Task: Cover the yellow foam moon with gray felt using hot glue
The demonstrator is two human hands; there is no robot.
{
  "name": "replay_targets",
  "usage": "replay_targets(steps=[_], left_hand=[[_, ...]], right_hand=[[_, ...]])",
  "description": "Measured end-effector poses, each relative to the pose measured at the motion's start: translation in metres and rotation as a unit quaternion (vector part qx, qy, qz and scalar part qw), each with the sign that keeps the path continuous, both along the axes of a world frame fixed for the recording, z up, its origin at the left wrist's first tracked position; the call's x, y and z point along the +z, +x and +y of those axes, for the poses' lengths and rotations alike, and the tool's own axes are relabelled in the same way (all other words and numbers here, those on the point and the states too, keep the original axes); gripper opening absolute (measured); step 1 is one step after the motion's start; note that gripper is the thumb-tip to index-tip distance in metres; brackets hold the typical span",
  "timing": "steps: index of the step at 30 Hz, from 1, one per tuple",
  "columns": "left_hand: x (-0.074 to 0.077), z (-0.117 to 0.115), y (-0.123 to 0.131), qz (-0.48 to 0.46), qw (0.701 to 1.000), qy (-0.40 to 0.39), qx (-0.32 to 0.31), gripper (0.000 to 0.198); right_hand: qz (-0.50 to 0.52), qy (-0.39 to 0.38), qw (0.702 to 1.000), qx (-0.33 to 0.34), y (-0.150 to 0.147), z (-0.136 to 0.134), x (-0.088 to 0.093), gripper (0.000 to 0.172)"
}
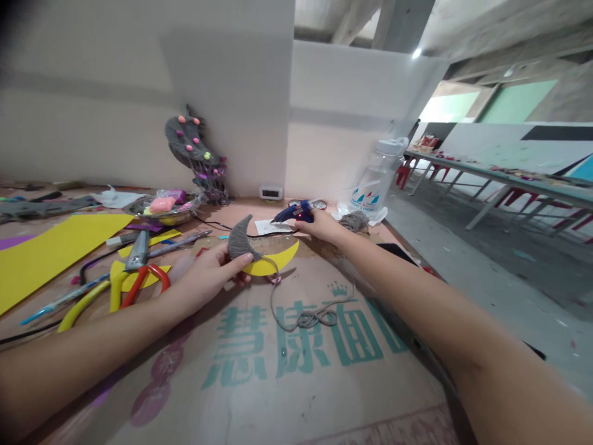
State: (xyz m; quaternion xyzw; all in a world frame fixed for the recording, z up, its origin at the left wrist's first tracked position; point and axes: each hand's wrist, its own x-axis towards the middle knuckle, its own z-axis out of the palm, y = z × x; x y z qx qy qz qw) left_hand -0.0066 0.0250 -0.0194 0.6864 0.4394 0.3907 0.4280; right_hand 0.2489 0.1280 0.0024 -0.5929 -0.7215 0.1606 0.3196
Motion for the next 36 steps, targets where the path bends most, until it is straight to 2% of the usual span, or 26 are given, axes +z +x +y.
replay_targets(steps=[6,11,13,15,16,18,20,22,25,29,31,32,34,36], left_hand=[[0.001,-0.001,0.002,-0.035,0.999,-0.019,-0.005,0.028],[-0.002,0.001,0.000,-0.024,1.000,-0.006,-0.004,0.029],[-0.002,0.001,0.000,-0.016,1.000,-0.002,0.004,0.032],[-0.001,0.001,-0.001,-0.017,1.000,-0.008,0.012,0.033],[-0.001,0.001,-0.001,-0.018,1.000,-0.011,0.019,0.033],[0.000,0.000,-0.001,-0.015,0.999,-0.006,0.033,0.032],[0.001,-0.001,-0.001,-0.008,0.999,0.012,0.040,0.032],[0.002,-0.002,-0.001,-0.001,0.999,0.023,0.040,0.032],[0.003,-0.003,-0.001,0.006,0.999,0.031,0.037,0.032],[0.004,-0.002,-0.001,0.020,0.998,0.041,0.041,0.031],[0.002,-0.002,-0.002,0.037,0.997,0.045,0.046,0.033],[0.001,-0.001,-0.003,0.046,0.997,0.048,0.047,0.033],[0.000,-0.001,-0.003,0.054,0.996,0.049,0.045,0.034],[0.000,-0.002,-0.003,0.049,0.997,0.043,0.035,0.032]], right_hand=[[0.013,0.011,1.000,0.016,0.007,-0.017,0.002,0.041],[0.075,0.057,0.995,0.028,0.010,-0.037,-0.004,0.045],[0.116,0.084,0.990,0.009,0.008,-0.050,-0.004,0.039],[0.190,0.075,0.979,-0.001,0.000,-0.069,-0.002,0.031],[0.245,0.037,0.969,0.009,-0.005,-0.080,-0.001,0.031],[0.347,-0.095,0.931,0.063,-0.020,-0.104,0.001,0.034],[0.388,-0.206,0.892,0.101,-0.034,-0.125,0.000,0.036],[0.398,-0.237,0.873,0.150,-0.046,-0.138,-0.004,0.038],[0.414,-0.263,0.845,0.212,-0.054,-0.144,-0.014,0.038],[0.439,-0.293,0.816,0.235,-0.055,-0.143,-0.018,0.042],[0.425,-0.299,0.824,0.227,-0.053,-0.142,-0.016,0.040],[0.404,-0.296,0.838,0.217,-0.050,-0.142,-0.014,0.037],[0.333,-0.243,0.892,0.185,-0.045,-0.139,-0.009,0.029],[0.221,-0.123,0.958,0.136,-0.038,-0.134,-0.004,0.023]])
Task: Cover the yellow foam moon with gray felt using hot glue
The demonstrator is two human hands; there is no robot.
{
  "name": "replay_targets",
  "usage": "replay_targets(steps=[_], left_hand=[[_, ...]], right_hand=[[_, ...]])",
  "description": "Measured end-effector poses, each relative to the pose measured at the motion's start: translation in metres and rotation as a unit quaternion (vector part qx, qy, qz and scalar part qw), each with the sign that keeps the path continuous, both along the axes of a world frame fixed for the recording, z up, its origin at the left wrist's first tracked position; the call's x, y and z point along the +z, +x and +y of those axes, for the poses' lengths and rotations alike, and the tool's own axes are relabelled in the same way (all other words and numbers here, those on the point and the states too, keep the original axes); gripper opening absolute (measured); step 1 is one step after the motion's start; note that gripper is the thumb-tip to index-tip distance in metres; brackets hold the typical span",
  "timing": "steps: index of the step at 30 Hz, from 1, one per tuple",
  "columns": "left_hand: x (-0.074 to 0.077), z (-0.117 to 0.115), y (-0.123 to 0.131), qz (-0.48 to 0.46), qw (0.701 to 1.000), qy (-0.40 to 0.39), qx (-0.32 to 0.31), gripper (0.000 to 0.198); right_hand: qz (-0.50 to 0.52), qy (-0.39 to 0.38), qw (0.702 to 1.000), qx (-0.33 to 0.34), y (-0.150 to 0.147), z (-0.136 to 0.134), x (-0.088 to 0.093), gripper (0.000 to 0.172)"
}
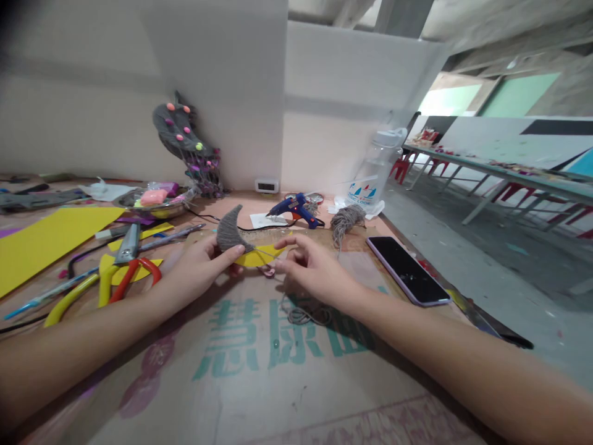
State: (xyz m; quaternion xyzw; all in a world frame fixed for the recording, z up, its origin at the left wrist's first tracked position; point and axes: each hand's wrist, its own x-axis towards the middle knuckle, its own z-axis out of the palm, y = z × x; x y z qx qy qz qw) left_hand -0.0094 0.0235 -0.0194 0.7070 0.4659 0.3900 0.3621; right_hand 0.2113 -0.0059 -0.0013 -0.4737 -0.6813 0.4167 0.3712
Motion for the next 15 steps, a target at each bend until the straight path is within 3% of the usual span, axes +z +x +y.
replay_targets(steps=[2,4,9,15], left_hand=[[0.000,-0.001,0.001,-0.008,1.000,-0.021,-0.018,0.029],[0.000,-0.002,0.002,-0.019,0.998,-0.054,-0.040,0.028],[0.001,-0.002,0.003,-0.004,0.993,-0.101,-0.057,0.027],[0.002,-0.001,0.001,0.002,0.988,-0.118,-0.102,0.027]], right_hand=[[-0.097,0.132,0.984,-0.066,0.007,0.006,0.004,0.016],[-0.147,0.201,0.964,-0.098,0.013,0.013,0.004,0.014],[-0.180,0.242,0.949,-0.093,0.019,0.023,-0.003,0.016],[-0.165,0.218,0.955,-0.115,0.017,0.022,-0.004,0.015]])
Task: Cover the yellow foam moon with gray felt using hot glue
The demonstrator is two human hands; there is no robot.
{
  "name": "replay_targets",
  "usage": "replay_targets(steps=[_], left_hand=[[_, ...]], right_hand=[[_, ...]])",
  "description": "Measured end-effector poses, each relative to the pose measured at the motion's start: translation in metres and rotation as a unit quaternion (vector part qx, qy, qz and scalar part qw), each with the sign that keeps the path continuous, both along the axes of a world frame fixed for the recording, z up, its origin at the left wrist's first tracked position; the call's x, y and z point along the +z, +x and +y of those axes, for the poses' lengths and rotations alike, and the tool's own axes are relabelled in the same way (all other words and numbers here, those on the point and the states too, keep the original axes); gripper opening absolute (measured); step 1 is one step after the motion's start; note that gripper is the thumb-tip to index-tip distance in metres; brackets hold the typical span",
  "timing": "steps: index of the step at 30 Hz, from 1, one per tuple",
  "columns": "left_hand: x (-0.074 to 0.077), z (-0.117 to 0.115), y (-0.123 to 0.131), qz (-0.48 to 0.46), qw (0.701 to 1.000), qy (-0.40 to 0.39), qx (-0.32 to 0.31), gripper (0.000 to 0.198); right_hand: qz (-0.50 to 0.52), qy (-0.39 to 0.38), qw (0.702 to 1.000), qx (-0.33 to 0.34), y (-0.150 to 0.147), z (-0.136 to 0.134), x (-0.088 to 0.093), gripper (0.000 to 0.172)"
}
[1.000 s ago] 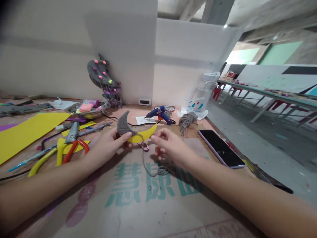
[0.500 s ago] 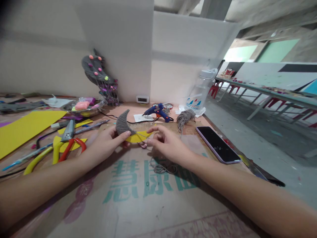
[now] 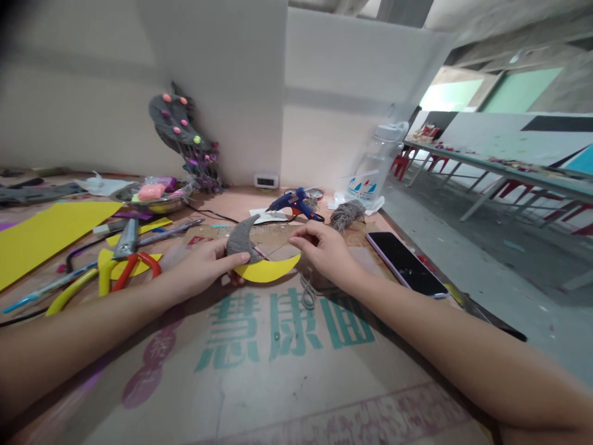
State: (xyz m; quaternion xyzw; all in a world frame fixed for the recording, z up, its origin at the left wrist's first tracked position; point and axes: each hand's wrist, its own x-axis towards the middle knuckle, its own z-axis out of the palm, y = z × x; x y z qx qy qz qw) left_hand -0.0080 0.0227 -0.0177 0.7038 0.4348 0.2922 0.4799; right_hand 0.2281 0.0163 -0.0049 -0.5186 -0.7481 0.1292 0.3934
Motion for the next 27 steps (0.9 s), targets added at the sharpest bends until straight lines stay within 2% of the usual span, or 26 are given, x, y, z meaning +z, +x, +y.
replay_targets(steps=[8,13,16,21,23,27], left_hand=[[-0.004,0.003,-0.002,-0.040,0.998,-0.023,-0.052,0.025],[-0.004,0.000,-0.003,-0.077,0.992,-0.044,-0.093,0.030],[-0.005,-0.001,-0.003,-0.094,0.991,-0.055,-0.078,0.033],[-0.005,-0.001,-0.003,-0.118,0.990,-0.063,-0.045,0.041],[-0.004,-0.001,-0.003,-0.131,0.989,-0.059,-0.038,0.041],[0.001,-0.003,-0.002,-0.135,0.989,-0.030,-0.059,0.035]], right_hand=[[0.040,-0.008,0.999,-0.008,-0.004,-0.002,0.002,0.014],[0.031,-0.039,0.999,0.012,-0.001,0.001,-0.004,0.016],[0.055,-0.043,0.996,0.047,0.000,0.003,-0.009,0.019],[0.151,-0.022,0.987,0.047,-0.001,-0.009,-0.005,0.030],[0.127,-0.014,0.989,0.072,-0.002,-0.018,-0.001,0.041],[0.007,-0.014,0.992,0.128,-0.005,-0.031,0.004,0.047]])
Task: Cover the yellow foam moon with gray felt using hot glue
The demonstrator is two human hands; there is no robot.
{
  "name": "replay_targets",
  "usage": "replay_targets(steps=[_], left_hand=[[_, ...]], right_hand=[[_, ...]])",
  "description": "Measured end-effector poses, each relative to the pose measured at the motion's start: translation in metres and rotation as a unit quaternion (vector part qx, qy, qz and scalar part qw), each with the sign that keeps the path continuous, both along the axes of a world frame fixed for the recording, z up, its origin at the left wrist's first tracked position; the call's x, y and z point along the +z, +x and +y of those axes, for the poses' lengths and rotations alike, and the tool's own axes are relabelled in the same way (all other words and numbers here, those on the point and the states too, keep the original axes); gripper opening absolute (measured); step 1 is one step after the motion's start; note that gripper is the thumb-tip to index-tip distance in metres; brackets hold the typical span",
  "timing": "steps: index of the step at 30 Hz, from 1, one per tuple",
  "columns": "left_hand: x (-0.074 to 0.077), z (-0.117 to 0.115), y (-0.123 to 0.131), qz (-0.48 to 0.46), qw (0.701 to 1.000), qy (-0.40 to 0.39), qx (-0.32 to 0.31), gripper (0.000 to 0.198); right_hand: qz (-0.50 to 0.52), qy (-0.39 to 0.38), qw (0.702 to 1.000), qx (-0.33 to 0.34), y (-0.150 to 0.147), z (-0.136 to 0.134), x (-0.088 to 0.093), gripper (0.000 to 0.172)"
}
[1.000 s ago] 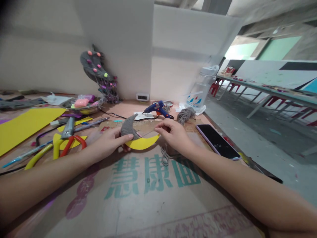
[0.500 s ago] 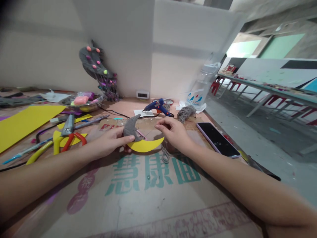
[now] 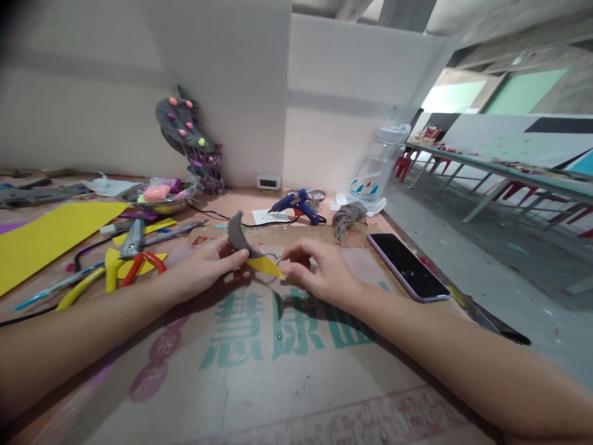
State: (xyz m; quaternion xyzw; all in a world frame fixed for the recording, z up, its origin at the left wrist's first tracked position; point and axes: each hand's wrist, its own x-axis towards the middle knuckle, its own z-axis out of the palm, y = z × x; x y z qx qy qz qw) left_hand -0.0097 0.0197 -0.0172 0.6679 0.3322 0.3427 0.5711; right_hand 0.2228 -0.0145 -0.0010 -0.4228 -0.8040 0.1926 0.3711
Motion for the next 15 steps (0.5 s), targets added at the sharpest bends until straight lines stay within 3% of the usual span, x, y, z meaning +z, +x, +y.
replay_targets(steps=[5,10,15], left_hand=[[0.004,-0.001,0.002,0.027,0.998,0.062,0.013,0.027],[-0.003,0.004,0.001,0.022,0.994,0.091,0.055,0.032],[0.000,0.001,0.000,0.078,0.982,0.138,0.101,0.039]], right_hand=[[-0.026,0.013,0.994,0.107,-0.003,-0.008,-0.003,0.049],[-0.102,0.098,0.986,0.092,-0.006,-0.011,-0.011,0.009],[-0.221,0.203,0.951,0.080,-0.011,-0.011,-0.009,0.017]])
